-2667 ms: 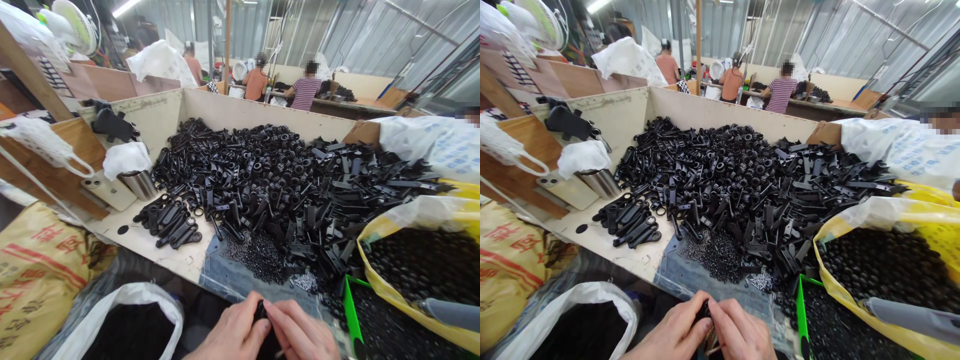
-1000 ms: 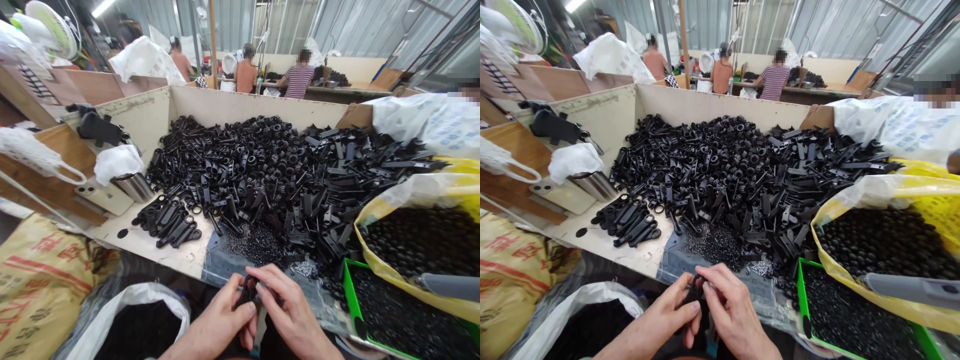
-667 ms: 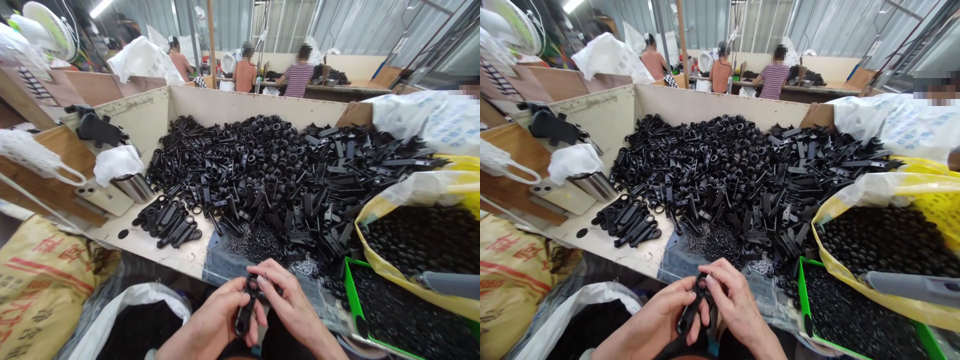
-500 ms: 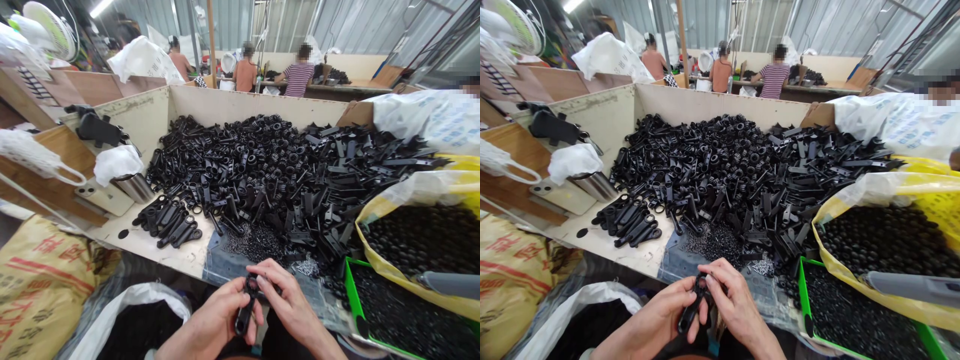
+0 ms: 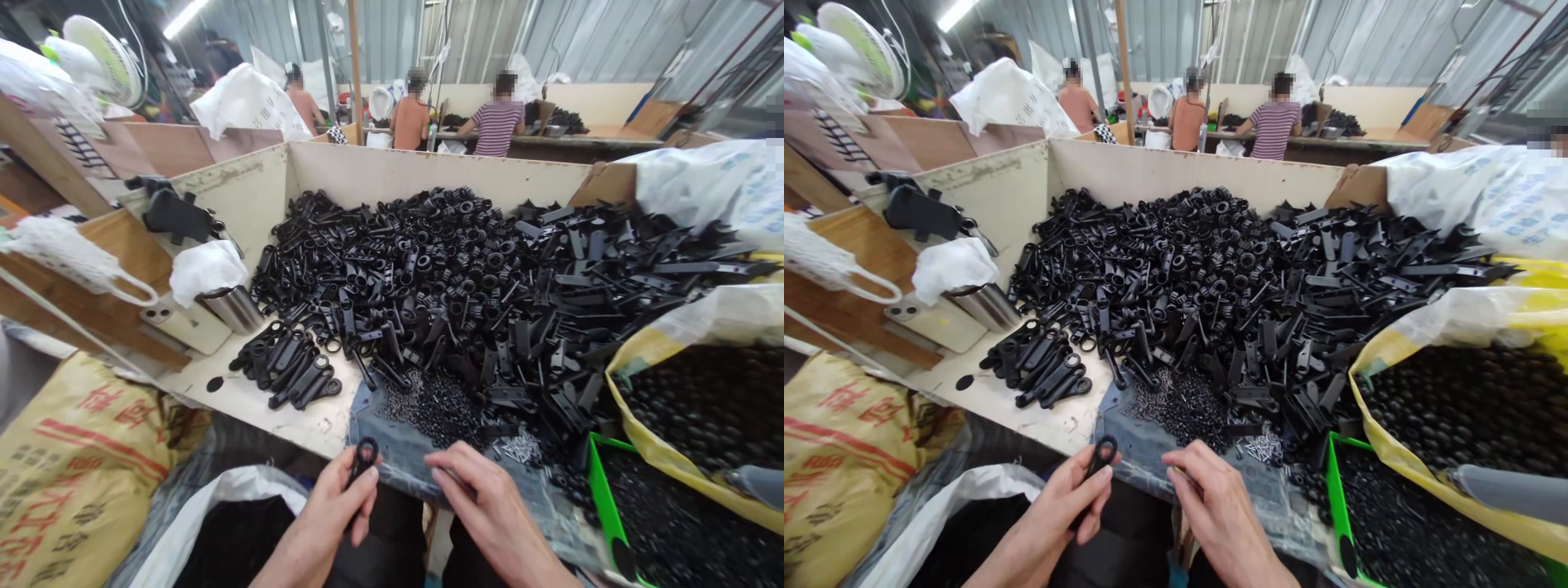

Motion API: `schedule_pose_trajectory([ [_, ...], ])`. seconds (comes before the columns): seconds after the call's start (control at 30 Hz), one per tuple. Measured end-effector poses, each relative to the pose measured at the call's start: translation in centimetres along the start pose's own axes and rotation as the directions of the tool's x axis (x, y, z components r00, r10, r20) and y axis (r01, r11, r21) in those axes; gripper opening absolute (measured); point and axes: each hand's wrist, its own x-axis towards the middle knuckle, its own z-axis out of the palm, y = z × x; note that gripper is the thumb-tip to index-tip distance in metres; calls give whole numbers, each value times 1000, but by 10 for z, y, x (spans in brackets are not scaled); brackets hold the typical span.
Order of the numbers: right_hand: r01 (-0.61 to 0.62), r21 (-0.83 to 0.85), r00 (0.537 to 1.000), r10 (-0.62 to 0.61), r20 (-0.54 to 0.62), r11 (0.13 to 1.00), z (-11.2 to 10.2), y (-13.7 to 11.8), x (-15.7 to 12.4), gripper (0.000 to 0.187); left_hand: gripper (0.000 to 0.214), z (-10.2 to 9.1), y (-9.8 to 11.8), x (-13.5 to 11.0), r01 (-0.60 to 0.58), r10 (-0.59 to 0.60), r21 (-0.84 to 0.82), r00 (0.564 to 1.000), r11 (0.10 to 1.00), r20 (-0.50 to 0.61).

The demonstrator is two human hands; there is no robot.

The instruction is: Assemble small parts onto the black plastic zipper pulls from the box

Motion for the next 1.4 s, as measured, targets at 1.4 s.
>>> schedule_pose_trajectory([
  [1.4,471,-590,876,-274,396,656,-25,18,27,26,56,27,-1,23,191,-188,-468,981,863,53],
])
